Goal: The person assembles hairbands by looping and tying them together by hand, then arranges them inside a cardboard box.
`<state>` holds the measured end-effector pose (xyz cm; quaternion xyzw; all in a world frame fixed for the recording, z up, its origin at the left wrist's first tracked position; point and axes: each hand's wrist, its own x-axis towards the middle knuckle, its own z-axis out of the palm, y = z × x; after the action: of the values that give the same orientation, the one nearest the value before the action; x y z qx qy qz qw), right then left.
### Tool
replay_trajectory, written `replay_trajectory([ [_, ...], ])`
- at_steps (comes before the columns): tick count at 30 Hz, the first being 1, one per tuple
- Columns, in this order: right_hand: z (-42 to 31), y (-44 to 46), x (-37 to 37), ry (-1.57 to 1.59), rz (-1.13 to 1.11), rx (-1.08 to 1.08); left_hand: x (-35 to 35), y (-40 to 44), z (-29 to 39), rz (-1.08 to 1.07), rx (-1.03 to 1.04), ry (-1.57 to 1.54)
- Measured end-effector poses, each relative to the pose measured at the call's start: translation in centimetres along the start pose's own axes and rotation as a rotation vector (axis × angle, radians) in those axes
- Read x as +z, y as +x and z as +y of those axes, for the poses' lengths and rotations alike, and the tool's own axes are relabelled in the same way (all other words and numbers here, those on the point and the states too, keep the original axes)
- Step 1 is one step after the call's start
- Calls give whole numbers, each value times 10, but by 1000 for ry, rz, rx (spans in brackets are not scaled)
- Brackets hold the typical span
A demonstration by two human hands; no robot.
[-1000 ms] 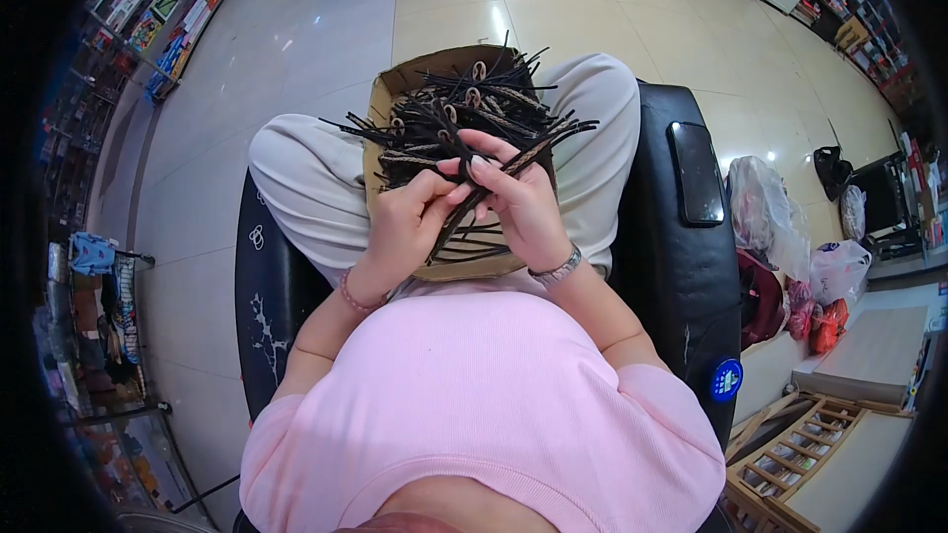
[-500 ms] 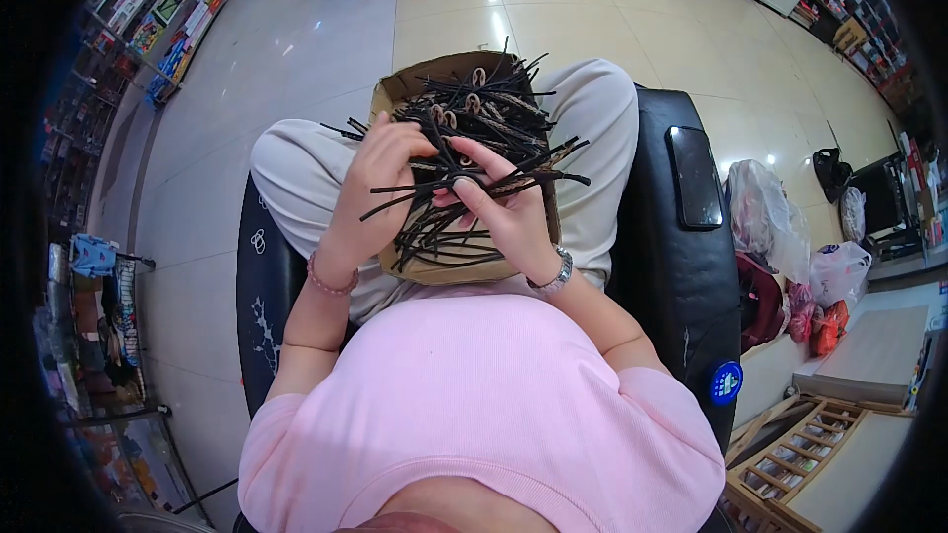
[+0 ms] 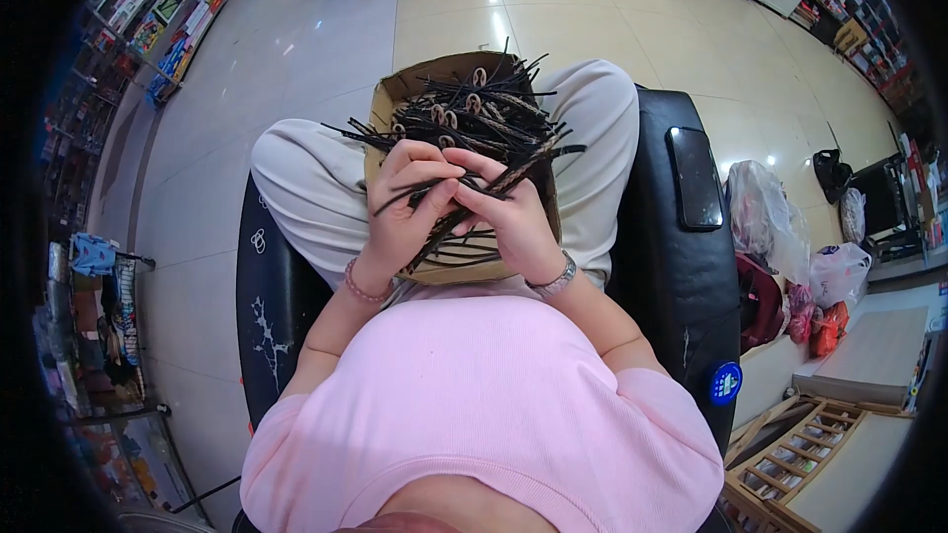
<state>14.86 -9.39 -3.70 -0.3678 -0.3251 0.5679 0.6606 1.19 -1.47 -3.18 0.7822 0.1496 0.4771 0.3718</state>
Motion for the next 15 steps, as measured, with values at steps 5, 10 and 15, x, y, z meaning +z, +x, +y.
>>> replay_trajectory([
  [5, -6, 2, 3, 186, 18, 110, -4, 5, -1, -48, -2, 24],
  [10, -4, 2, 3, 120, 2, 90, -9, 10, -3, -117, -51, -5],
  [15, -1, 3, 0, -49, 11, -11, -14, 12, 9, -72, -112, 146],
])
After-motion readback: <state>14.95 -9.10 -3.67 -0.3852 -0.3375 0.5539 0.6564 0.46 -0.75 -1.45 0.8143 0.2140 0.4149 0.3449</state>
